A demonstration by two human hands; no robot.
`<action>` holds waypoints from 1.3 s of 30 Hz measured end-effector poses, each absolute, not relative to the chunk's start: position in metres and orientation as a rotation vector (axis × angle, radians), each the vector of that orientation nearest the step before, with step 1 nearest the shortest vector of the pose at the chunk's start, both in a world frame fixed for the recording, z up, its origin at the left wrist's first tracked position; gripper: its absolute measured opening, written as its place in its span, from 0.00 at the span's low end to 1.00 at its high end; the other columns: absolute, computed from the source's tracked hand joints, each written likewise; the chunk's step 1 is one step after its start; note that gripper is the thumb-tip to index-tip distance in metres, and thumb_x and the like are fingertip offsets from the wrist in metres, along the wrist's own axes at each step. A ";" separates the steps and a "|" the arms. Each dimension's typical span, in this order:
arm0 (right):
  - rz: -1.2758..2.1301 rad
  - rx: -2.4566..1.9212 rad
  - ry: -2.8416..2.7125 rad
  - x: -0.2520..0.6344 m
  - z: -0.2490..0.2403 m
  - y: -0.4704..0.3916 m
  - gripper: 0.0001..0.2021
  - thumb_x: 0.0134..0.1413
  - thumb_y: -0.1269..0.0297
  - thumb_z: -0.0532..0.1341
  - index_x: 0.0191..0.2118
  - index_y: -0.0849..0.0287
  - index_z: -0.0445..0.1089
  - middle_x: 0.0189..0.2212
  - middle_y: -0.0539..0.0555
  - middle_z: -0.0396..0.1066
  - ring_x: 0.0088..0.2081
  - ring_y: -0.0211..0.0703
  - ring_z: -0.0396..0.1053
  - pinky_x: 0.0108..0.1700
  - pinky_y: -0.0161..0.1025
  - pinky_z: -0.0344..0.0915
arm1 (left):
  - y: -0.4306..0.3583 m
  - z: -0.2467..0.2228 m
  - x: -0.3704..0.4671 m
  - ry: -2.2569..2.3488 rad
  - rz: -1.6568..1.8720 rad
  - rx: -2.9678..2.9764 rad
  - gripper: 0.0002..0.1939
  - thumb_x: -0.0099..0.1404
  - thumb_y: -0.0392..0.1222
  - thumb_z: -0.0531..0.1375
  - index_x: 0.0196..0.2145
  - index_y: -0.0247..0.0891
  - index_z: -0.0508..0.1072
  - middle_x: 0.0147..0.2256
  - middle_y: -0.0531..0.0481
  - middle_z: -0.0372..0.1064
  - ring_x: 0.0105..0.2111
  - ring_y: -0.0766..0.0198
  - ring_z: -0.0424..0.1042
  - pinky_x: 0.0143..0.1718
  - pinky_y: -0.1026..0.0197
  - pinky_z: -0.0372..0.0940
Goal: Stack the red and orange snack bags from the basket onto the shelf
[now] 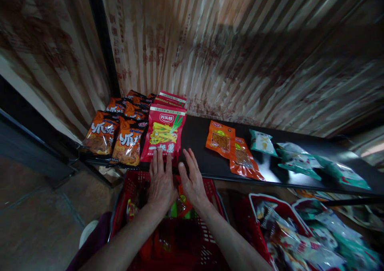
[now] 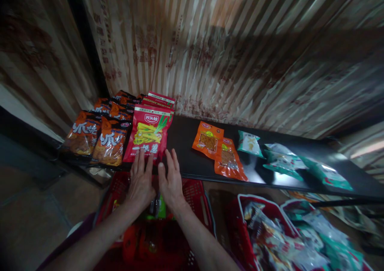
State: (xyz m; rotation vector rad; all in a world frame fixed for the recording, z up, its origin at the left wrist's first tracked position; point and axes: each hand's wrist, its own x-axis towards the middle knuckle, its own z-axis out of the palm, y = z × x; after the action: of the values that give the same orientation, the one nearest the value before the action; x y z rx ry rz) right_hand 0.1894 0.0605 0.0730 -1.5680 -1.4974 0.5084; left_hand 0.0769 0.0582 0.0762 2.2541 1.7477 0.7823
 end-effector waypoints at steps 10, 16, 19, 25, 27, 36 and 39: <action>0.663 -1.546 -1.244 0.209 0.070 0.121 0.33 0.57 0.45 0.50 0.63 0.59 0.53 0.63 0.59 0.52 0.64 0.49 0.49 0.64 0.54 0.47 | 0.062 0.074 0.073 1.876 0.851 2.239 0.32 0.58 0.34 0.55 0.60 0.30 0.57 0.65 0.31 0.39 0.65 0.43 0.36 0.60 0.38 0.45; 0.727 -1.483 -1.232 0.209 0.062 0.168 0.33 0.57 0.42 0.50 0.62 0.57 0.55 0.58 0.59 0.63 0.59 0.50 0.60 0.59 0.52 0.57 | 0.064 0.071 0.073 1.883 0.843 2.266 0.32 0.58 0.34 0.55 0.61 0.33 0.57 0.65 0.34 0.44 0.65 0.46 0.40 0.60 0.39 0.48; 0.732 -1.455 -1.304 0.203 0.063 0.168 0.30 0.58 0.43 0.49 0.61 0.54 0.57 0.55 0.57 0.67 0.55 0.49 0.66 0.55 0.50 0.63 | 0.064 0.073 0.071 1.878 0.825 2.257 0.32 0.58 0.34 0.55 0.61 0.33 0.57 0.65 0.33 0.42 0.65 0.45 0.41 0.59 0.40 0.49; 0.696 -1.455 -1.336 0.203 0.073 0.174 0.26 0.59 0.46 0.50 0.56 0.54 0.64 0.48 0.55 0.73 0.48 0.48 0.71 0.49 0.48 0.67 | 0.064 0.077 0.068 1.866 0.781 2.230 0.31 0.59 0.33 0.55 0.60 0.33 0.59 0.65 0.32 0.42 0.64 0.43 0.43 0.58 0.41 0.52; 0.682 -1.476 -1.367 0.204 0.076 0.176 0.24 0.59 0.47 0.49 0.55 0.54 0.65 0.46 0.54 0.74 0.45 0.48 0.73 0.47 0.47 0.68 | 0.064 0.077 0.068 1.853 0.778 2.236 0.30 0.59 0.33 0.55 0.60 0.33 0.59 0.65 0.33 0.42 0.64 0.43 0.42 0.58 0.41 0.51; 0.658 -1.532 -1.324 0.203 0.083 0.142 0.27 0.58 0.46 0.51 0.56 0.57 0.64 0.55 0.58 0.66 0.57 0.51 0.62 0.59 0.52 0.58 | 0.063 0.079 0.067 1.817 0.808 2.245 0.31 0.58 0.33 0.55 0.60 0.31 0.59 0.65 0.31 0.41 0.65 0.45 0.37 0.60 0.40 0.47; 0.630 -1.581 -1.244 0.204 0.087 0.108 0.27 0.57 0.47 0.51 0.56 0.59 0.64 0.58 0.59 0.62 0.61 0.50 0.57 0.62 0.51 0.53 | 0.063 0.077 0.067 1.795 0.820 2.251 0.31 0.58 0.33 0.56 0.60 0.30 0.58 0.65 0.31 0.40 0.65 0.45 0.36 0.61 0.40 0.46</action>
State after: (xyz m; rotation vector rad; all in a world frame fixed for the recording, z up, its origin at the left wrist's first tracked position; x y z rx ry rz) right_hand 0.2038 0.1076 0.0869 -1.5813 -1.2435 0.6302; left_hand 0.0674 0.0631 0.0769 2.2510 1.7951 0.8205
